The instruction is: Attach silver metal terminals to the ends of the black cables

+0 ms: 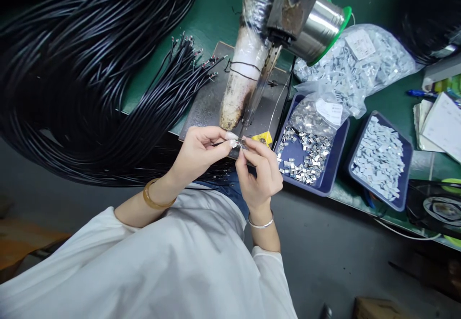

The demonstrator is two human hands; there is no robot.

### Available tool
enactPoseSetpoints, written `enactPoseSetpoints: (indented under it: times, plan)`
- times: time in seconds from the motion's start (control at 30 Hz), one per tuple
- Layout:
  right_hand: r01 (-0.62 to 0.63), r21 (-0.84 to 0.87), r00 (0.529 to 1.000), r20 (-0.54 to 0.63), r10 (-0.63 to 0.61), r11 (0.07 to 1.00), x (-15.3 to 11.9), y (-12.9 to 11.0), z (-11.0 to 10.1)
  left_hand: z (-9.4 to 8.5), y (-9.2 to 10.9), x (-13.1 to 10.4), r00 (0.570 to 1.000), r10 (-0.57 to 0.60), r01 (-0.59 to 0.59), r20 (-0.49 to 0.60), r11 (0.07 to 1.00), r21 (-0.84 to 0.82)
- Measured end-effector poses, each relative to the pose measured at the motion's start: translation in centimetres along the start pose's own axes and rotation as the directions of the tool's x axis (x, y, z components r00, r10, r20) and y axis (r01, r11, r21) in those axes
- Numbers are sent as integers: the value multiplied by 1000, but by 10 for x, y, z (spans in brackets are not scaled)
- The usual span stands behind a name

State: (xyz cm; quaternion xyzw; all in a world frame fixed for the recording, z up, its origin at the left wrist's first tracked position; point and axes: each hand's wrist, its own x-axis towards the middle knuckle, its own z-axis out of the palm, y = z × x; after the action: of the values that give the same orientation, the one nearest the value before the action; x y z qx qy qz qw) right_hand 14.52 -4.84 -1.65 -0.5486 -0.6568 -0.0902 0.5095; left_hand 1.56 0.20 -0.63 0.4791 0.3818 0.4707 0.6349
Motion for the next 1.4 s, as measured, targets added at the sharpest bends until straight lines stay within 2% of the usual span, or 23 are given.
enactPoseSetpoints:
  times: [0.23, 0.5, 0.63, 0.73, 0.83, 1.17, 1.4]
  plan:
    - [-2, 10, 1000, -13, 3, 1000, -1, 0, 0, -4, -2, 0, 998, 39, -45, 51, 991, 125]
    - [-7, -11, 1000, -12, 7, 1000, 1, -2, 1, -5, 2, 0, 998, 34, -41, 50, 990, 137]
    - [2, 40, 1000, -25, -1, 999, -5, 0, 2, -8, 1, 0, 998, 7, -17, 63, 988, 155]
    - [35, 1, 999, -40, -35, 999, -9, 2, 2, -8, 1, 0, 998, -12, 4, 58, 992, 123]
    - [66, -45, 998, -8, -66, 997, -8, 4, 2, -6, 3, 2, 998, -27, 24, 48, 998, 61]
    - [64, -65, 998, 3, -64, 996, 3, -1, 1, 1, 8, 3, 999, -50, 51, 18, 998, -46]
    - [56, -48, 997, 47, -54, 997, -4, -1, 0, -7, 3, 3, 999, -37, 34, 38, 995, 90]
